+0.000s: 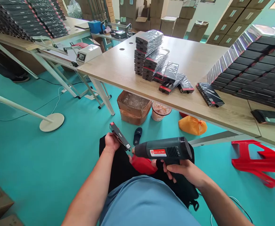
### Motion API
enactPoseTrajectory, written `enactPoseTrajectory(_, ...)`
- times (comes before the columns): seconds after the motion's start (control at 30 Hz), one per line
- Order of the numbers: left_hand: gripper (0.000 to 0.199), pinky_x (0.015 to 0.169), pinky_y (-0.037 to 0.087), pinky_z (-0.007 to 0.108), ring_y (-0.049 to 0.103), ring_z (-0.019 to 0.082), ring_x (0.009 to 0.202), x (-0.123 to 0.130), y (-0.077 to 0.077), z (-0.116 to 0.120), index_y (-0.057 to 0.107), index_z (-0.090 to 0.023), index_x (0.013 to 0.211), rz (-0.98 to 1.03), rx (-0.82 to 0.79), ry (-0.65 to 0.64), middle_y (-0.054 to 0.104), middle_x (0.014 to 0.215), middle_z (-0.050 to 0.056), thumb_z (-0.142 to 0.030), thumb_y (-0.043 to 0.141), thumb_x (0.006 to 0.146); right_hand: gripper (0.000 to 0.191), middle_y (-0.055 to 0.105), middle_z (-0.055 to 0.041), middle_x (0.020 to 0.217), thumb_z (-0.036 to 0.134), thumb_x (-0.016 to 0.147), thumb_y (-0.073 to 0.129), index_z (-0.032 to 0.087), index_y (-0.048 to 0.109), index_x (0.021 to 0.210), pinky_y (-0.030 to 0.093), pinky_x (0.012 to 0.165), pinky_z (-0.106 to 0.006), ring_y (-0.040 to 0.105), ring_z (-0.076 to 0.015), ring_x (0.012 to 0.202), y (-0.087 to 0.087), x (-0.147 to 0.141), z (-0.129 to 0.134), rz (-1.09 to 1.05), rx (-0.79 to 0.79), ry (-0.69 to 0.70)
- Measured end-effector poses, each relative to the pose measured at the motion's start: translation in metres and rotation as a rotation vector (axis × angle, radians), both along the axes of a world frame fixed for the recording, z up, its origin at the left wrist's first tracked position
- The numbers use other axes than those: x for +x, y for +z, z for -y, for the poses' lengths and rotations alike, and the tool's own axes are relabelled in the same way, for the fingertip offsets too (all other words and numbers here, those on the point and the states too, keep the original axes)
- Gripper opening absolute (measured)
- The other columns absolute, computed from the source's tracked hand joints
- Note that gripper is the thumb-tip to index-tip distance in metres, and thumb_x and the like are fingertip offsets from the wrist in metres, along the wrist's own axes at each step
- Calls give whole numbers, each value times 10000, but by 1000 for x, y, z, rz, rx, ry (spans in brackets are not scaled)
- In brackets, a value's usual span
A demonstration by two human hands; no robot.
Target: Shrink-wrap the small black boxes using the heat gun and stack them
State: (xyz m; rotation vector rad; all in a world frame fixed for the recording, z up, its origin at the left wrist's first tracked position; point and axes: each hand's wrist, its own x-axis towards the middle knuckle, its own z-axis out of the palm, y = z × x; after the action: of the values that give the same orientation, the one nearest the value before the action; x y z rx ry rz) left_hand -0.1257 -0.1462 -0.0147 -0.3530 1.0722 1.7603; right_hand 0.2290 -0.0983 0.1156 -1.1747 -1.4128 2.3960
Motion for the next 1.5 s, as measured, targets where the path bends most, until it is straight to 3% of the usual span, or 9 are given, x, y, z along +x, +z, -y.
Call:
enactPoseTrajectory(0.2,653,554,554,369,684,274,731,9,11,6,660,-150,1035,108,145,-111,690,877,146,-762,477,897,347,713,-57,821,368,732,841,143,752,980,488,507,-268,632,-168,630,-13,18,-6,-10,-110,-32)
enactPoseTrajectory(0.4,500,676,613,408,731,322,904,25,10,5,650,-92,1233,175,270,-335,734,1042,215,-495,505,974,290,697,-41,757,346,709,821,143,735,898,506,503,-233,612,-138,603,-28,-20,-37,-4,-73,-333)
enactPoseTrajectory(0.5,559,746,621,434,746,327,875,33,5,2,661,-46,1247,149,223,-397,748,1029,229,-507,486,983,257,707,-30,771,341,726,790,167,730,905,517,525,-232,615,-136,618,-20,-46,-47,-57,-51,-343)
enactPoseTrajectory(0.73,570,866,597,503,742,357,995,30,15,3,663,-98,1307,131,200,-383,768,1057,189,-516,416,1008,66,666,3,581,235,739,750,180,723,714,496,536,-289,583,-163,543,18,-47,-49,4,123,437)
enactPoseTrajectory(0.9,576,858,596,494,747,366,984,28,14,4,676,-95,1287,176,164,-458,770,1037,196,-536,452,991,192,679,-2,674,312,732,759,173,681,840,483,517,-263,590,-144,566,12,-64,-61,-2,203,-111)
enactPoseTrajectory(0.97,562,841,599,500,751,371,960,30,9,3,686,-101,1264,177,159,-488,774,1002,187,-540,478,981,234,700,-15,732,321,731,764,170,679,889,492,519,-264,611,-149,587,14,-74,-59,-43,171,-105)
enactPoseTrajectory(1.1,430,814,603,474,760,356,888,32,1,-1,716,-113,1173,103,121,-410,781,898,141,-447,524,981,162,678,-9,632,253,728,779,161,680,816,486,531,-263,611,-153,563,23,-86,-48,-120,142,170)
enactPoseTrajectory(1.27,546,795,605,487,757,371,921,25,8,6,693,-112,1249,181,154,-485,774,965,176,-538,484,979,195,701,-38,713,257,727,790,150,720,874,501,483,-242,609,-148,574,13,-79,-58,-46,56,-257)
enactPoseTrajectory(1.5,576,806,600,497,756,371,914,26,16,9,677,-100,1281,182,172,-488,772,999,195,-539,450,985,139,713,-84,785,262,780,708,146,742,848,532,477,-246,615,-152,600,10,-62,-65,-36,-87,-323)
